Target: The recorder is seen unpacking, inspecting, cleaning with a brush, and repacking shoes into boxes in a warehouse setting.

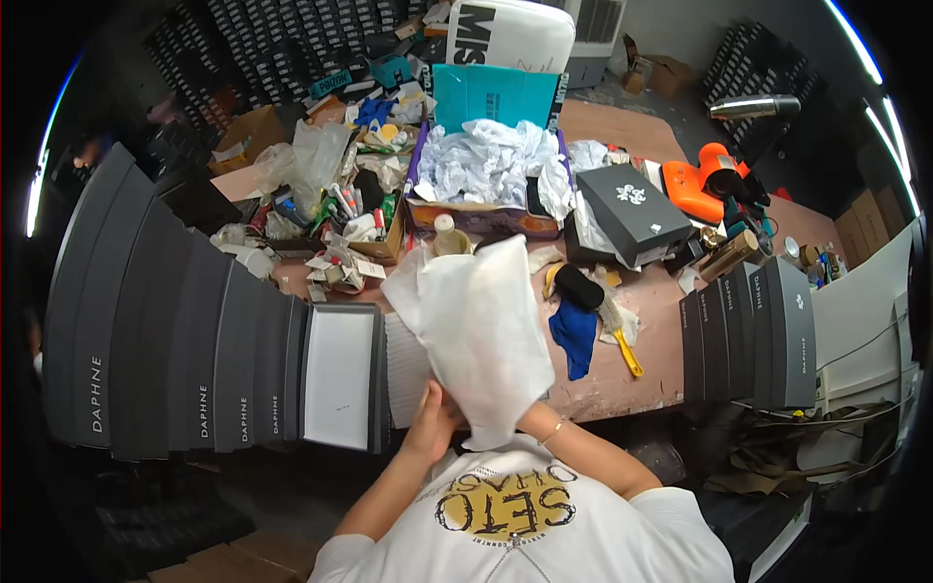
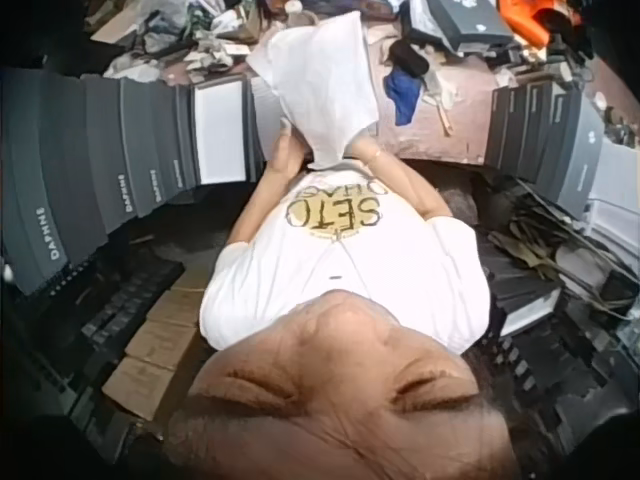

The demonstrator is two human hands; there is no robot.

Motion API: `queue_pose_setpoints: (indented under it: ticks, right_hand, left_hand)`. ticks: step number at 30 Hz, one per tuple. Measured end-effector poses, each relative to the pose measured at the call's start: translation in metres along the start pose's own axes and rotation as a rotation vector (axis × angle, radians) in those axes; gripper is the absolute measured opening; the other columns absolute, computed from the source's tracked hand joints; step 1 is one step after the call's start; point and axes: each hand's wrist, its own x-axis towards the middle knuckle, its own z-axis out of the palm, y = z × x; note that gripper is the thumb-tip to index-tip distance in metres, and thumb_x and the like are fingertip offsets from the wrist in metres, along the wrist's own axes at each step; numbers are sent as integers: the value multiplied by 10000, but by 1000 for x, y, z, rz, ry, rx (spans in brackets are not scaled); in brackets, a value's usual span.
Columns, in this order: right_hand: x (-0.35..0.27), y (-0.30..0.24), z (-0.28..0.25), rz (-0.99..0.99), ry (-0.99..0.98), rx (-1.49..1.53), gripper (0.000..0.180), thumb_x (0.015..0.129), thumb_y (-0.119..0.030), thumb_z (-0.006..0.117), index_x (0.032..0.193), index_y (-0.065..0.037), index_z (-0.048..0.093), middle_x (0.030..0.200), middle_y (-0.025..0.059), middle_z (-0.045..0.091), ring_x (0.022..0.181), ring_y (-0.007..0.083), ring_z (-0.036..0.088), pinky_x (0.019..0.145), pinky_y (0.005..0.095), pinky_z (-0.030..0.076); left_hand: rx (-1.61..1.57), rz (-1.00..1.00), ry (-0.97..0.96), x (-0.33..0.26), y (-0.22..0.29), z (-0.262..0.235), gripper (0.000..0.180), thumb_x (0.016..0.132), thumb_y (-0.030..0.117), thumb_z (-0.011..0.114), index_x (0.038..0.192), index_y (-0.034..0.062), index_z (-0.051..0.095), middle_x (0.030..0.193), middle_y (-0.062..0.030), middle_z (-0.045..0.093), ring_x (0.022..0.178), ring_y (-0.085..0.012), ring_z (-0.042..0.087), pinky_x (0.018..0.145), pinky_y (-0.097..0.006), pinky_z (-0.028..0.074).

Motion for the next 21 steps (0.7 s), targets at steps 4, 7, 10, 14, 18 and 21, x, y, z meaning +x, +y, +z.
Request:
queue_pose_setpoints:
  ticks: [4, 7, 10, 14, 18, 21]
  right_hand:
    - [4, -66, -41, 88, -268, 190, 454, 903, -206, 591, 1306, -21, 493, 1276, 132, 538, 1156, 257, 538, 989, 391, 427]
    - [-17, -64, -51, 429, -155, 656, 557, 860, -197, 672, 1354, -64, 451, 1371, 160, 450, 1247, 250, 460, 1007, 391, 402]
    - [-19, -36, -53, 693, 366, 1189, 650, 898, -287, 630, 1412, -42, 316, 1443, 157, 344, 1342, 231, 337, 1077, 396, 320]
    - [-55, -6, -80, 689, 846, 1344, 474, 949, -286, 514, 1323, -17, 403, 1203, 126, 571, 1067, 255, 595, 943, 413, 479]
    - [-111, 7, -114, 587, 908, 1008, 462, 965, -284, 479, 1333, -16, 401, 1226, 120, 554, 1103, 249, 570, 949, 403, 467]
    - [-111, -1, -124, 583, 1000, 1032, 470, 963, -300, 492, 1336, -26, 408, 1239, 112, 546, 1112, 248, 562, 942, 399, 468]
  left_hand:
    - [-69, 148, 205, 13, 0, -22, 563, 846, 304, 657, 1287, 8, 469, 1237, -99, 560, 1107, -258, 560, 947, -403, 475]
    - [262, 368, 198, 9, 30, -14, 533, 816, 166, 679, 1273, -15, 471, 1178, -133, 589, 1032, -224, 604, 904, -339, 495]
    - [728, 497, 73, 14, -12, 18, 535, 769, 71, 721, 1244, -31, 497, 1169, -144, 582, 1046, -196, 583, 894, -315, 479]
    - [1588, 565, -266, 55, -50, 23, 780, 751, 297, 768, 1355, -18, 389, 1260, -237, 479, 1132, -327, 531, 957, -393, 427]
    - [1917, 239, -1, 136, -77, -2, 743, 772, 281, 719, 1367, 10, 366, 1290, -267, 447, 1075, -396, 544, 942, -442, 433]
    - [1966, 42, 47, 154, -80, -1, 741, 768, 239, 695, 1386, 28, 344, 1280, -288, 454, 1014, -416, 566, 911, -460, 449]
